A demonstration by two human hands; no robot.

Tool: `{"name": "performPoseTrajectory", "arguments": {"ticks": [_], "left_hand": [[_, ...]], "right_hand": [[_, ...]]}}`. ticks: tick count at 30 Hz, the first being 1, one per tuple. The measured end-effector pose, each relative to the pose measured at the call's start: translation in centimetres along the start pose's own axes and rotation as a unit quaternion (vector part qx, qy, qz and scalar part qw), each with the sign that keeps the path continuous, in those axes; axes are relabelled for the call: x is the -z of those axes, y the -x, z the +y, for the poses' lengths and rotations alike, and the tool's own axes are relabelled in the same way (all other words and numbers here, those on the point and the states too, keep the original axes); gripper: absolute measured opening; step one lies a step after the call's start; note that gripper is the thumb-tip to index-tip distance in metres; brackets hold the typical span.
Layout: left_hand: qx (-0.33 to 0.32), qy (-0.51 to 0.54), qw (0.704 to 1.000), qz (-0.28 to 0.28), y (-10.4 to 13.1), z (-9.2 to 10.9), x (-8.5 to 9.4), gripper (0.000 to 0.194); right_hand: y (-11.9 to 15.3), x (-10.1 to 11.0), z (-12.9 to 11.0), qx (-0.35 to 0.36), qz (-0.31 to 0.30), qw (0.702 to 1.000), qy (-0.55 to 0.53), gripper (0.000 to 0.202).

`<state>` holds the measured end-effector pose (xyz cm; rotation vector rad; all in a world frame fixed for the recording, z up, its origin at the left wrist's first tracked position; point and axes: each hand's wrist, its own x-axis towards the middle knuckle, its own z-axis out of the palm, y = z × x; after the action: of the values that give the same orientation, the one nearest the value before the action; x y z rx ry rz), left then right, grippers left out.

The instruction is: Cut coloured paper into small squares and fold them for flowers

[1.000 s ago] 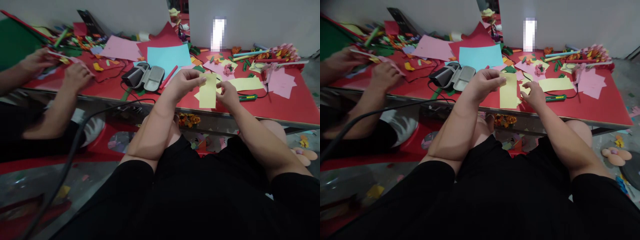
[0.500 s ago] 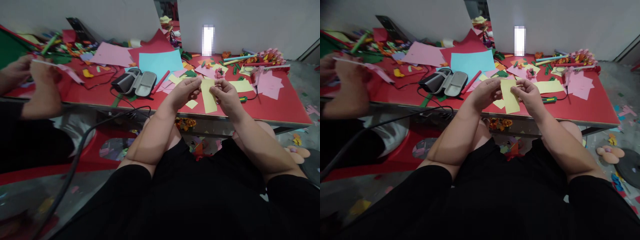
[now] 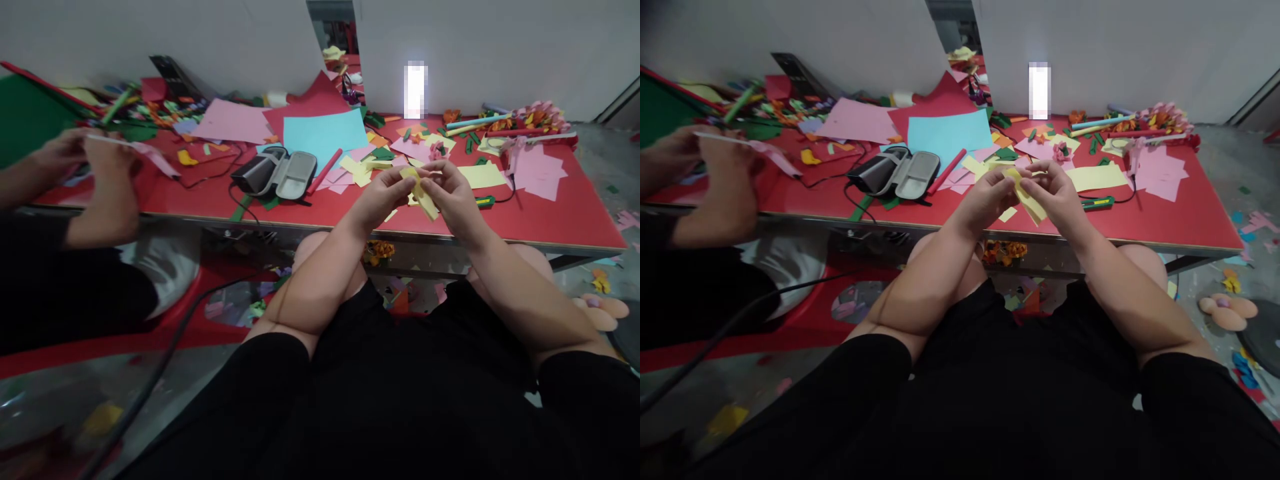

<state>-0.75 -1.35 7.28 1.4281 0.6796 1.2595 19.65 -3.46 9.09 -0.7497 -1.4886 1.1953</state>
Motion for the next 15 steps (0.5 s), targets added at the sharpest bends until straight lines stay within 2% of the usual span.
{"name": "performPoseTrajectory", "arguments": {"ticks": [3, 4, 7, 11, 15], "left_hand": [[-0.020, 0.036, 0.999, -0.010, -0.35, 0.39, -0.11, 0.065], [-0.029, 0.039, 0.999, 0.003, -0.45, 0.53, -0.11, 0.063], [-0.040, 0.040, 0.998, 0.038, -0.65, 0.74, -0.04, 0.057], [-0.058, 0.055, 0.995, 0.051, -0.59, 0.73, -0.15, 0.055], [-0.072, 0.036, 0.994, 0.072, -0.18, 1.03, -0.61, 0.044]], "right_hand": [[0.57, 0.02, 0.03, 0.040, -0.009, 0.997, 0.061, 0.086], [0.77, 0.03, 0.09, 0.053, -0.004, 0.995, 0.089, 0.085], [1.13, 0.02, 0.31, 0.085, 0.037, 0.985, 0.146, 0.068], [0.93, 0.17, 0.14, 0.092, 0.062, 0.984, 0.137, 0.051], [0.44, 0.90, -0.33, 0.076, 0.071, 0.987, 0.121, 0.053]]}}
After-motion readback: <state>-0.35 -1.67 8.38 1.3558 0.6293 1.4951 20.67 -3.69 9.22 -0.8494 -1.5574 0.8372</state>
